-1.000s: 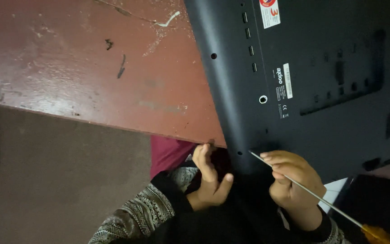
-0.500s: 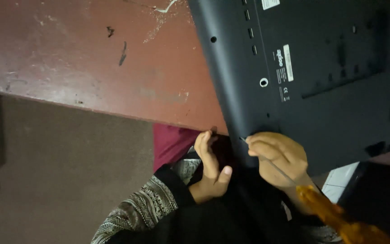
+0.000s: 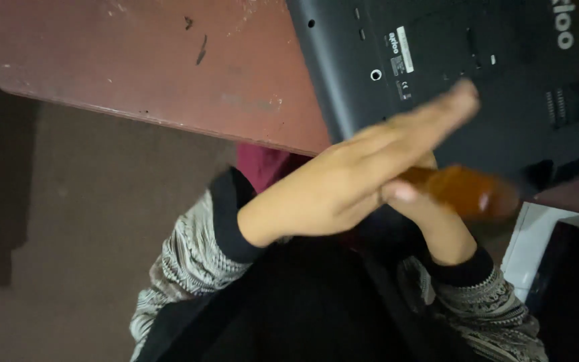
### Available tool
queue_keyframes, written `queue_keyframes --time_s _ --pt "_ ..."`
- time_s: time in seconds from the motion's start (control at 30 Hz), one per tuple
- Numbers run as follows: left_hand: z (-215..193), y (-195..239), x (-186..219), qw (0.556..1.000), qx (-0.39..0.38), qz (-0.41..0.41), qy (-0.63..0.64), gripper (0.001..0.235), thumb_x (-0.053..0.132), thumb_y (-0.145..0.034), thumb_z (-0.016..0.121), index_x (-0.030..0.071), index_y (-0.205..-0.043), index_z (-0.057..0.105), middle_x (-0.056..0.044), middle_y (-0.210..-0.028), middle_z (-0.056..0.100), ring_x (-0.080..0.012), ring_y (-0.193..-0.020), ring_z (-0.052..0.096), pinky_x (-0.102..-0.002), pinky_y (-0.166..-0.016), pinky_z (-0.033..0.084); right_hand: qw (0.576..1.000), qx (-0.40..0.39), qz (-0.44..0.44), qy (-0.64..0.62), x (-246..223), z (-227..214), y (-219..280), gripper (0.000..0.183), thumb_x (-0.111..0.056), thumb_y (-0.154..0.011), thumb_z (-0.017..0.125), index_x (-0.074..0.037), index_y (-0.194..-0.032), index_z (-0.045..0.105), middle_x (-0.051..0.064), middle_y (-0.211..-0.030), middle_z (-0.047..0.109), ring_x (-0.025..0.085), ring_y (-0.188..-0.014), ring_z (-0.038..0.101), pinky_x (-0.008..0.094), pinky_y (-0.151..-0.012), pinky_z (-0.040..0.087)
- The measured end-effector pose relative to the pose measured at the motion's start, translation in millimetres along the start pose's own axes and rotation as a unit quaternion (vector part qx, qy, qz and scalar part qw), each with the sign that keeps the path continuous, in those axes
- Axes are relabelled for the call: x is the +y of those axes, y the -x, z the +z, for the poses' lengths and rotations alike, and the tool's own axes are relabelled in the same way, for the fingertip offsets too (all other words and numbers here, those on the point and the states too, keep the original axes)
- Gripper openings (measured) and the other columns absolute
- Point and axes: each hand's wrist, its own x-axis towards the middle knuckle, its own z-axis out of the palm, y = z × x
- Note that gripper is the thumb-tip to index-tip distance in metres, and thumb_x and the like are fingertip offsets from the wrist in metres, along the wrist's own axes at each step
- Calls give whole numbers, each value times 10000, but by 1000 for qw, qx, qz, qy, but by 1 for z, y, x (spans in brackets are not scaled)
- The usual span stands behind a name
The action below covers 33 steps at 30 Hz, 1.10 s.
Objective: The person uses a screwdriver to remove screws from the back panel of a black monitor. They systematically unscrew fasteners from various locations on the device and place the removed screws onto the reddish-brown table surface.
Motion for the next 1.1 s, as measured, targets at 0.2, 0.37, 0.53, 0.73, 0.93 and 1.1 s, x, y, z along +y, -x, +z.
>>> queue_keyframes --time_s 0.2,0.37,0.53,0.73,0.93,1.1 --pt "-4 -30 20 976 12 -57 208 263 93 -968 763 63 -1209 660 -47 -1126 746 -152 -1035 755 -273 -985 649 845 -100 -59 -522 -68 26 23 154 -208 -1100 265 -203 -1200 382 -90 -1203 356 -14 -1129 287 312 -976 115" --pt "25 -31 19 945 270 42 -178 400 129 -1009 547 88 -717 278 -52 -678 273 -222 -592 248 -366 -573 234 314 -142 -115 -932 -127 44 -27 260 -41 -980 491 -208 -805 396 -82 -741 347 37 -703 462 221 -630 422" --pt "16 -18 17 973 163 -35 -157 761 652 -758 695 120 -1277 533 -19 -1100 559 -260 -1048 589 -429 -974 439 143 7 164 -976 12 -22 -51 69 -148 -937 675 -118 -935 613 32 -992 621 152 -960 623 323 -846 531" --pt "-4 4 11 993 85 -68 -43 983 635 -850 708 144 -1591 289 -94 -1597 505 -282 -1517 537 -476 -1315 423 401 -37 0 -915 18 -29 -56 410 -455 -1018 490 -90 -1172 596 68 -1109 652 216 -1022 664 394 -881 534" --pt "9 21 -13 980 132 2 -149 175 190 -1060 651 189 -1226 710 -10 -1386 623 -299 -1400 530 -519 -1214 358 499 153 151 -839 -14 -25 -36 86 -37 -995 591 -17 -915 614 88 -826 611 229 -700 596 353 -645 479" --pt "18 18 -19 971 175 -10 -162 105 141 -940 822 174 -960 725 58 -1176 684 -259 -1289 578 -497 -1201 236 528 58 153 -833 -5 -32 -43 172 -168 -1005 628 -5 -995 679 115 -908 706 271 -820 702 402 -738 561"
